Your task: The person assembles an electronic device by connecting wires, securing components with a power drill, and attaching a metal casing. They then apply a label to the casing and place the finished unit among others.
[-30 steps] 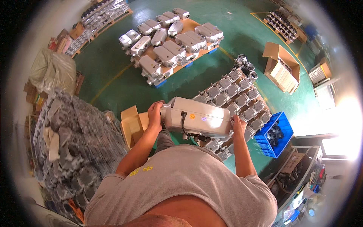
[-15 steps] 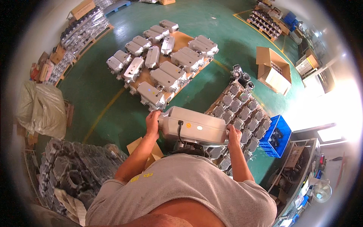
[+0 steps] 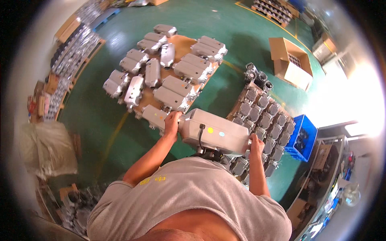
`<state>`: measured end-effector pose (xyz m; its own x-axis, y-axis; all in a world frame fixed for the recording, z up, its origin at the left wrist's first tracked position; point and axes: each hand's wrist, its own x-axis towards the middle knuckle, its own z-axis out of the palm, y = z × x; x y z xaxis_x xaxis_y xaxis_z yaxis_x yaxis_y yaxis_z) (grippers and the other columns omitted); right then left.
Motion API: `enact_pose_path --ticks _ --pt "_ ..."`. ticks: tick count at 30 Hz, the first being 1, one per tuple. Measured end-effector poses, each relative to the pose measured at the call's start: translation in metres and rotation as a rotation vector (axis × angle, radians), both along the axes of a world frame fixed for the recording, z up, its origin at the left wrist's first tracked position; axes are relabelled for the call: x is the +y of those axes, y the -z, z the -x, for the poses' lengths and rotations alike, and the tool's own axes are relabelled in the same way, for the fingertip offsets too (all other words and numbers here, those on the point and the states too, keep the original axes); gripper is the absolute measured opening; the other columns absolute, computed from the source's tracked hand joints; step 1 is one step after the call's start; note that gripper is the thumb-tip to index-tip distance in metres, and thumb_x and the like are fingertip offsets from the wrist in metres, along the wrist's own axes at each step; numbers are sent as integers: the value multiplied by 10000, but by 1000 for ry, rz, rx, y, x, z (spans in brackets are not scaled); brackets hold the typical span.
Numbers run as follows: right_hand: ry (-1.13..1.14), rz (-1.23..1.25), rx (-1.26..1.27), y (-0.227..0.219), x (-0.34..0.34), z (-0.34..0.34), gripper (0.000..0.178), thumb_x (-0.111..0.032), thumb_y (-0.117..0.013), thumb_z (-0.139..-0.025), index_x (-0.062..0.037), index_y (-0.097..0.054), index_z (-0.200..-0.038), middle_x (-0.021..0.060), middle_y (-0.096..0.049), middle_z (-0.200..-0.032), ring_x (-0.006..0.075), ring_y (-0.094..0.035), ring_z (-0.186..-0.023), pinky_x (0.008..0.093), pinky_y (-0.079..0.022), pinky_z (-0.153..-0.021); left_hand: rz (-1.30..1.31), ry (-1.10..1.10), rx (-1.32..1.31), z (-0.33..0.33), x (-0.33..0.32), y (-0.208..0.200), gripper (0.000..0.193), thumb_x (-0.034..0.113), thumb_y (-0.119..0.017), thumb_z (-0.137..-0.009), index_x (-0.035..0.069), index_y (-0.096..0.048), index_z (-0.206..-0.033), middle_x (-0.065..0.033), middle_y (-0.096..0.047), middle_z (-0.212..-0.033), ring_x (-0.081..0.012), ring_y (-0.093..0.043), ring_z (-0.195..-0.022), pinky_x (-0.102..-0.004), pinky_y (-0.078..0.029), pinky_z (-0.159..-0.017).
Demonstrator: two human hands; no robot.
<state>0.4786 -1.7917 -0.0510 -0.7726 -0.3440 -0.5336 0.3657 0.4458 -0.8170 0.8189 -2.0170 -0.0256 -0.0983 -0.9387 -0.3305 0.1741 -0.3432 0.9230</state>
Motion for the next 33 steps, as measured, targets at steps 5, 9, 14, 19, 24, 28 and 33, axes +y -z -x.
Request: enact_pose_path --ticks 5,9,14,19,24,28,33 --pt "142 3 21 31 -81 67 351 -368 -738 -828 -20 -702 -802 2 -569 -649 110 -462 -482 298 -354 -452 -80 73 24 87 -109 21 210 203 -679 -877 18 -735 -958 -18 -678 -954 -129 -595 -907 -285 -452 -833" --pt "172 -61 12 3 -154 123 314 -350 -709 -826 -50 -686 -734 -18 -523 -595 92 -447 -475 289 -298 -439 -110 150 -47 165 -194 34 233 214 -674 -876 35 -751 -1003 -7 -677 -938 -116 -592 -890 -278 -451 -823" --pt "132 -76 54 -19 -244 205 335 -359 -696 -845 -37 -697 -752 -25 -503 -580 85 -434 -478 286 -283 -444 -154 179 6 244 -293 53 259 237 -650 -881 35 -733 -1020 -31 -671 -930 -150 -613 -843 -310 -487 -761" --pt "126 -27 85 -12 -337 297 317 -341 -692 -841 -28 -732 -810 -20 -538 -601 80 -429 -480 283 -304 -465 -235 145 86 332 -389 51 210 238 -689 -867 41 -725 -929 32 -597 -864 -104 -530 -840 -281 -428 -763" --pt "137 -9 81 -35 -439 374 301 -316 -707 -834 -17 -739 -844 -4 -570 -633 92 -473 -488 276 -324 -459 -242 127 95 428 -493 56 200 231 -704 -864 37 -724 -908 18 -617 -858 -114 -559 -847 -290 -443 -778" --pt "223 -4 84 -40 -491 455 302 -298 -731 -854 2 -714 -884 11 -567 -654 97 -476 -492 255 -346 -446 -216 204 118 525 -571 34 191 231 -721 -854 52 -692 -794 21 -600 -797 -99 -537 -794 -283 -427 -744" --pt "353 -21 53 -61 -546 526 280 -294 -721 -850 -16 -720 -823 0 -525 -550 91 -417 -412 262 -273 -399 -133 317 49 635 -647 26 256 266 -696 -865 39 -746 -973 -28 -671 -898 -144 -607 -831 -324 -483 -760"
